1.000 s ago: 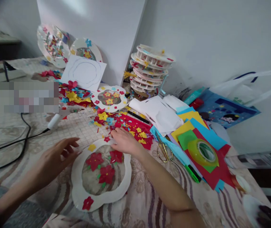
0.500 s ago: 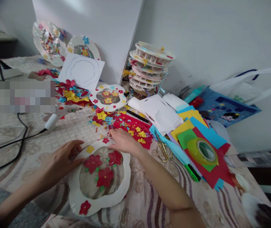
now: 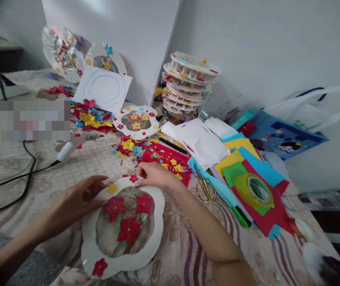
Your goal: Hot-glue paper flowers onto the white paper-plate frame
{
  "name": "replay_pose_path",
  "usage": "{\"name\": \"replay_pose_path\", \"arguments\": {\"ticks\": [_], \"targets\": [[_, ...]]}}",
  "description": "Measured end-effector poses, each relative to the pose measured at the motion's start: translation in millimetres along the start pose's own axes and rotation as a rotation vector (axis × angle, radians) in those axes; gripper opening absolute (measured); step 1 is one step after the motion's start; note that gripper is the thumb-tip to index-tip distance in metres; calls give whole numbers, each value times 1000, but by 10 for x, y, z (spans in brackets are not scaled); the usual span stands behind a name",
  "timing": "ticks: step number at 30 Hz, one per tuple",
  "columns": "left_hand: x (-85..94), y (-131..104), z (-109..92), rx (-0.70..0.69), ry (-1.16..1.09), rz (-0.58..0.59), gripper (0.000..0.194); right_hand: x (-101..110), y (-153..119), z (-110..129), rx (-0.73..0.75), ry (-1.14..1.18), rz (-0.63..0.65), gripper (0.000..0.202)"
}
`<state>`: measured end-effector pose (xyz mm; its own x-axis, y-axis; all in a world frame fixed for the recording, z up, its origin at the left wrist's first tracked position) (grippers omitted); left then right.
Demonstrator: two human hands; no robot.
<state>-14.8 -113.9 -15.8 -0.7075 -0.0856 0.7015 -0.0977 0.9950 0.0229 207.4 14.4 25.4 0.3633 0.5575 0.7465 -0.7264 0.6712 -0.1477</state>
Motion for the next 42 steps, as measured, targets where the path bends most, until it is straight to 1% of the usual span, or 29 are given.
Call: {"name": "replay_pose_path", "arguments": {"ticks": [2,4,7,10,13,16,21,27,31,35,38,39,41,42], "targets": [[21,-8,-31,33,-63,46,49,7,1,-3,-4,108,10,28],[20,-1,-59,46,-134,83,46,23,0,9,13,169,3,32],[-5,60,-102,55,-259,130,43,62,-8,55,36,179,4,34],[-10,165,-148,98,-338,161,42,106,-22,111,51,167,22,29],[28,259,-184,119,-330,131,43,138,-38,142,61,163,24,27],[63,297,-185,108,-278,123,43,151,-46,141,62,170,18,26],[44,289,-153,112,-225,208,43,147,-48,126,68,186,16,25],[64,303,-191,140,-309,258,44,149,-51,131,74,210,30,23],[74,261,-175,128,-423,315,32,157,-53,117,73,190,29,24],[56,219,-139,135,-459,299,30,146,-39,119,92,206,21,25],[44,222,-121,158,-482,312,30,87,16,109,124,266,-31,23],[40,228,-113,168,-489,321,30,54,42,97,132,297,-31,24],[31,241,-93,180,-502,335,29,-11,95,65,125,358,-33,25],[25,247,-83,180,-508,338,29,-34,117,51,115,368,-68,25]]}}
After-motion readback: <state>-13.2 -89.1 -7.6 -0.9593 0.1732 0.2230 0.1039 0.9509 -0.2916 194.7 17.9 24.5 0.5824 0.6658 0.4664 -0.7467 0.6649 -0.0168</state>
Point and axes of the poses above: each hand's wrist, its own y-axis towards the middle knuckle, its own x-axis out of the back of the hand, z = x × y, the point moved 1 cm from there along y, towards the middle knuckle, and after that the axes turned 8 degrees about -z, right-handed, at the moved point
